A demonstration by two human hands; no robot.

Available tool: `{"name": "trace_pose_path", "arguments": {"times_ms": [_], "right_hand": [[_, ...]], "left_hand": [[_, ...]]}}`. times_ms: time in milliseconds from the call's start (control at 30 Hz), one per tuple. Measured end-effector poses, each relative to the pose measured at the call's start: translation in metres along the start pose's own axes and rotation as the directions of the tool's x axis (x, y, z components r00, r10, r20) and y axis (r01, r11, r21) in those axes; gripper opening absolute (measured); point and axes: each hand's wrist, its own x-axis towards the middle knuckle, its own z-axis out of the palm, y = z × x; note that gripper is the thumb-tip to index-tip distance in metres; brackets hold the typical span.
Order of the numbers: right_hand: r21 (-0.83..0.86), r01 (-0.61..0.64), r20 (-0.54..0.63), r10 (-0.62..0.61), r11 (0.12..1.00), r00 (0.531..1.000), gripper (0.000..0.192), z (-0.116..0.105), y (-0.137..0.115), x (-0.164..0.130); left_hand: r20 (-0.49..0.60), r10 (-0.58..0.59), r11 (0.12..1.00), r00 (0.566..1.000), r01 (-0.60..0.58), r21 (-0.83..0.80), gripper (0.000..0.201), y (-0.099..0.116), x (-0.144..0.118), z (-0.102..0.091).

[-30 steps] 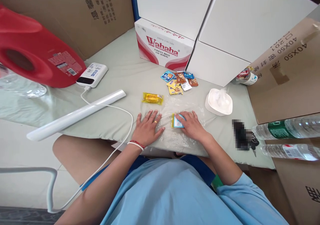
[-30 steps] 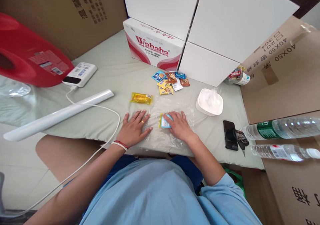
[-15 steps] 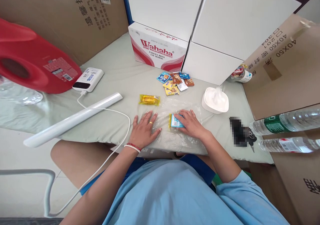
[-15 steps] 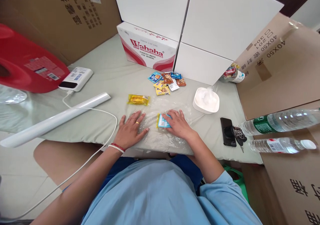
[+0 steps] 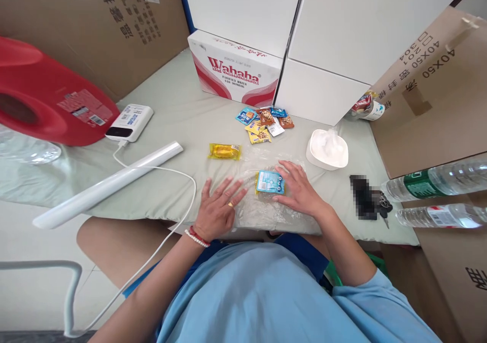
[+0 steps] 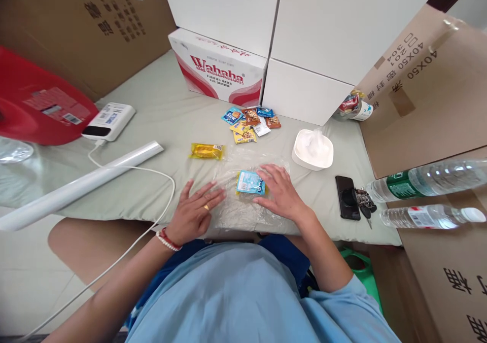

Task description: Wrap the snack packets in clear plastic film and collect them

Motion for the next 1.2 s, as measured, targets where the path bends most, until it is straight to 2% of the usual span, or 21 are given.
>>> {"name": "trace_pose_path", "arguments": {"times_ms": [67, 100, 167, 233, 267, 367, 400, 500, 600, 700, 800, 967, 1067, 1133, 1200], "right_hand": [[0.092, 0.019, -0.031, -0.016, 0.996, 0.999, 0.067, -0.01, 0.001, -0.022], [0.131, 0.023, -0.012, -0.021, 0.991, 1.0, 0.061, -0.012, 0.002, -0.035], [0.168, 0.005, 0.06, -0.015, 0.986, 0.998, 0.054, -0.009, 0.004, -0.064], [0.16, -0.045, 0.106, 0.029, 0.986, 0.994, 0.051, 0.002, 0.007, -0.091], [0.157, -0.076, 0.101, 0.06, 0.985, 0.993, 0.047, 0.009, 0.009, -0.102], [0.186, -0.149, 0.024, 0.147, 0.971, 0.989, 0.02, 0.026, 0.011, -0.12], [0.204, -0.157, -0.006, 0.162, 0.966, 0.987, 0.016, 0.029, 0.012, -0.121], [0.274, -0.143, -0.052, 0.163, 0.951, 0.985, 0.021, 0.023, 0.014, -0.113], [0.371, -0.138, -0.04, 0.164, 0.918, 0.986, 0.021, 0.002, 0.019, -0.096], [0.404, -0.179, -0.011, 0.2, 0.897, 0.98, 0.024, -0.021, 0.029, -0.074], [0.388, -0.223, -0.041, 0.259, 0.894, 0.965, 0.027, -0.032, 0.042, -0.05], [0.437, -0.343, -0.042, 0.4, 0.831, 0.916, 0.029, -0.02, 0.063, -0.022], [0.389, -0.41, -0.029, 0.456, 0.825, 0.89, 0.029, -0.006, 0.068, -0.016], [0.321, -0.454, -0.009, 0.482, 0.831, 0.876, 0.028, 0.001, 0.068, -0.015], [0.246, -0.503, 0.032, 0.512, 0.829, 0.859, 0.028, 0.004, 0.068, -0.016]], "left_hand": [[0.127, 0.144, 0.983, 0.981, -0.127, -0.136, 0.069, -0.001, -0.005, -0.006], [0.188, 0.186, 0.968, 0.964, -0.148, -0.201, 0.073, -0.002, -0.008, -0.009], [0.284, 0.214, 0.951, 0.935, -0.132, -0.281, 0.078, -0.006, -0.014, -0.014], [0.335, 0.208, 0.947, 0.919, -0.103, -0.304, 0.077, -0.01, -0.019, -0.016], [0.346, 0.201, 0.947, 0.916, -0.092, -0.308, 0.069, -0.012, -0.021, -0.017], [0.346, 0.158, 0.936, 0.925, -0.029, -0.351, 0.025, -0.017, -0.021, -0.016], [0.338, 0.135, 0.922, 0.931, 0.007, -0.386, 0.021, -0.018, -0.019, -0.016], [0.31, 0.016, 0.848, 0.95, 0.152, -0.508, 0.024, -0.023, -0.009, -0.02], [0.303, -0.135, 0.765, 0.943, 0.294, -0.574, 0.027, -0.026, 0.007, -0.026], [0.27, -0.209, 0.723, 0.94, 0.334, -0.604, 0.03, -0.029, 0.028, -0.029], [0.199, -0.265, 0.718, 0.943, 0.331, -0.612, 0.03, -0.035, 0.051, -0.023], [0.131, -0.378, 0.776, 0.916, 0.391, -0.495, 0.029, -0.047, 0.079, -0.001], [0.077, -0.431, 0.812, 0.899, 0.424, -0.402, 0.024, -0.052, 0.086, 0.01], [-0.038, -0.464, 0.836, 0.885, 0.424, -0.348, 0.023, -0.05, 0.087, 0.012], [-0.24, -0.475, 0.87, 0.846, 0.413, -0.268, 0.023, -0.041, 0.083, 0.006]]}}
